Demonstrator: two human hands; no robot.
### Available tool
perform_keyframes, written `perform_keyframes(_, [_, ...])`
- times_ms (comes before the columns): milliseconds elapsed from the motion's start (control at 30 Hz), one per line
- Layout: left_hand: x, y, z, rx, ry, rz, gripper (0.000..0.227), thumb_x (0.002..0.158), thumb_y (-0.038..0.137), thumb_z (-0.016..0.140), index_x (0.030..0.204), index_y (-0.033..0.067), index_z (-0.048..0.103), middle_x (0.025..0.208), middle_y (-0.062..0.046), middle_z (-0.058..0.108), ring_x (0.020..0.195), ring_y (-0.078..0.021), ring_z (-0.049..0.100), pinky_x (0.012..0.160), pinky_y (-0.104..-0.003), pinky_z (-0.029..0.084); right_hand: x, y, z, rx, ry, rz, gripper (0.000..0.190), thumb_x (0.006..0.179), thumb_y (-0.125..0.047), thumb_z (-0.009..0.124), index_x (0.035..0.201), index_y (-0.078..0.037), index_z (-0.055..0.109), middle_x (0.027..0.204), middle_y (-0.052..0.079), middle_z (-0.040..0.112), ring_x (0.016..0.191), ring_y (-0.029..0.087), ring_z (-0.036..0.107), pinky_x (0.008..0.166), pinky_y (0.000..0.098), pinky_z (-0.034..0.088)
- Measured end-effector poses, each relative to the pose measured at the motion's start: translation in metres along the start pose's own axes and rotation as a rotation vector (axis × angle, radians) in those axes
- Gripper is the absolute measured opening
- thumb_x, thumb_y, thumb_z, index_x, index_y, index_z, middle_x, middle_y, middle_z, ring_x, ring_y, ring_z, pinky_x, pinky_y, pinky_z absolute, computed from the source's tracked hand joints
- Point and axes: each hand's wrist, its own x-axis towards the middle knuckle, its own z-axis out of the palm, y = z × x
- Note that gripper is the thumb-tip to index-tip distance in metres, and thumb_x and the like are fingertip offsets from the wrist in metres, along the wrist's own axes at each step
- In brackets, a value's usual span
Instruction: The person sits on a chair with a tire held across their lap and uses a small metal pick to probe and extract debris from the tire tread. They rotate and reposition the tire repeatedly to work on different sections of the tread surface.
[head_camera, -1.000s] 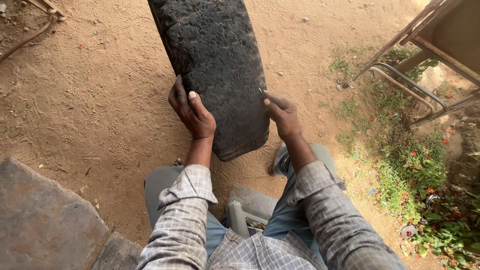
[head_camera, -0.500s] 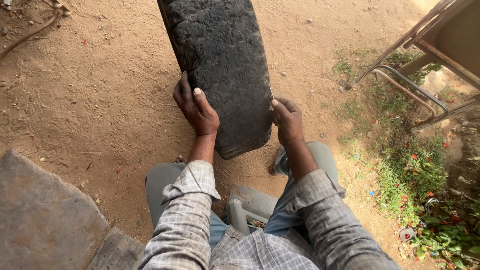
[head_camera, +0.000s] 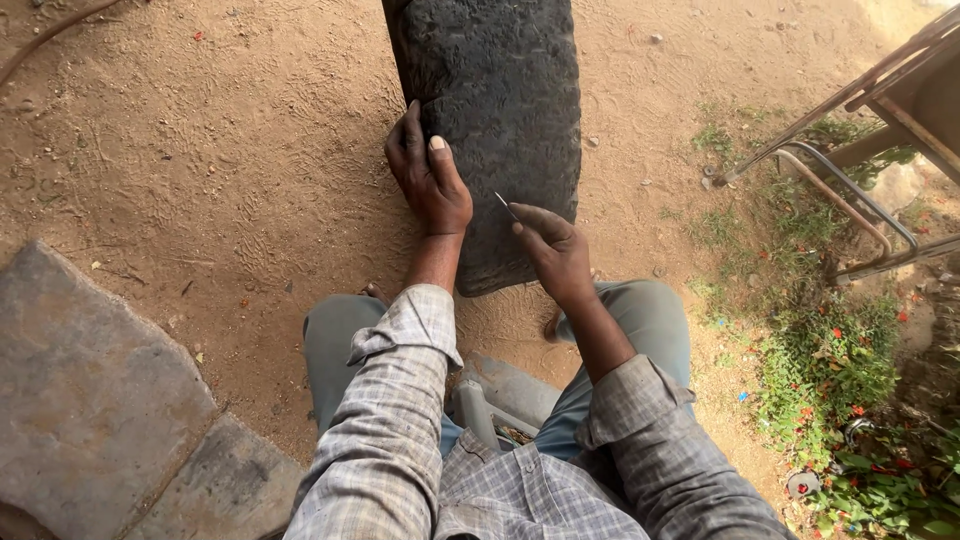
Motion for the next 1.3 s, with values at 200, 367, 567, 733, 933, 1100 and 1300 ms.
perform_keyframes(200, [0.001,0.001,-0.002,0.014,-0.008,-0.027,0.067,0.112,0.053,0.022,0.16,0.0111,0.04,0.153,-0.022,0.038,0.143,-0.0362,0.044,0.122,-0.057,0.038,0.007,-0.014,0.01,-0.074,-0.048,-0.052,0.028,0.1,-0.015,0.068,0.128,-0.01,0.072,0.121,0.007,0.076,0.112,0.014,0.071,0.098,0.0325,0.059])
perform_keyframes(367, [0.002,0.001,-0.001,0.024,-0.008,-0.034,0.067,0.112,0.055,0.021,0.16,0.0124,0.04,0.153,-0.021,0.038,0.143,-0.0359,0.044,0.122,-0.058,0.038,0.009,-0.011,0.014,-0.107,-0.021,-0.039,0.027,0.1,-0.016,0.068,0.127,-0.01,0.072,0.12,0.008,0.076,0.113,0.015,0.071,0.099,0.0331,0.059])
perform_keyframes(567, [0.002,0.007,-0.003,0.005,-0.021,-0.052,0.067,0.111,0.055,0.022,0.16,0.0126,0.04,0.154,-0.022,0.037,0.143,-0.0369,0.044,0.121,-0.058,0.038,0.006,-0.022,0.019,-0.138,0.013,-0.05,0.027,0.1,-0.016,0.067,0.126,-0.01,0.073,0.122,0.009,0.076,0.115,0.016,0.071,0.1,0.0329,0.058])
perform_keyframes(733, [-0.001,0.013,-0.003,-0.012,-0.01,-0.05,0.066,0.112,0.053,0.024,0.16,0.0114,0.041,0.155,-0.021,0.039,0.144,-0.0357,0.045,0.123,-0.057,0.038,-0.002,-0.05,0.026,-0.306,0.086,-0.105,0.024,0.1,-0.016,0.067,0.122,-0.012,0.075,0.112,0.008,0.08,0.102,0.013,0.076,0.09,0.0313,0.061])
perform_keyframes(933, [-0.002,0.01,-0.001,-0.069,-0.004,-0.051,0.065,0.113,0.05,0.026,0.159,0.0075,0.04,0.155,-0.023,0.038,0.144,-0.037,0.042,0.123,-0.057,0.035,0.002,-0.071,0.03,-0.746,0.147,-0.169,0.018,0.097,-0.016,0.071,0.113,-0.014,0.08,0.093,0.006,0.082,0.076,0.014,0.077,0.069,0.033,0.062])
perform_keyframes(1100, [0.011,0.009,-0.005,-0.062,-0.035,-0.097,0.065,0.112,0.051,0.027,0.161,0.0099,0.04,0.156,-0.023,0.035,0.144,-0.0367,0.042,0.122,-0.058,0.036,0.03,-0.043,0.01,-0.443,-0.039,-0.332,0.019,0.1,-0.013,0.071,0.118,-0.011,0.076,0.103,0.007,0.081,0.092,0.014,0.079,0.08,0.0293,0.065])
perform_keyframes(1300, [0.019,-0.002,-0.003,-0.067,-0.022,-0.085,0.064,0.113,0.051,0.026,0.162,0.0114,0.038,0.156,-0.022,0.035,0.143,-0.0355,0.042,0.122,-0.057,0.036,0.042,-0.051,0.01,-0.546,-0.05,-0.559,0.021,0.099,-0.008,0.071,0.119,-0.013,0.077,0.102,0.007,0.081,0.089,0.017,0.08,0.077,0.0304,0.066])
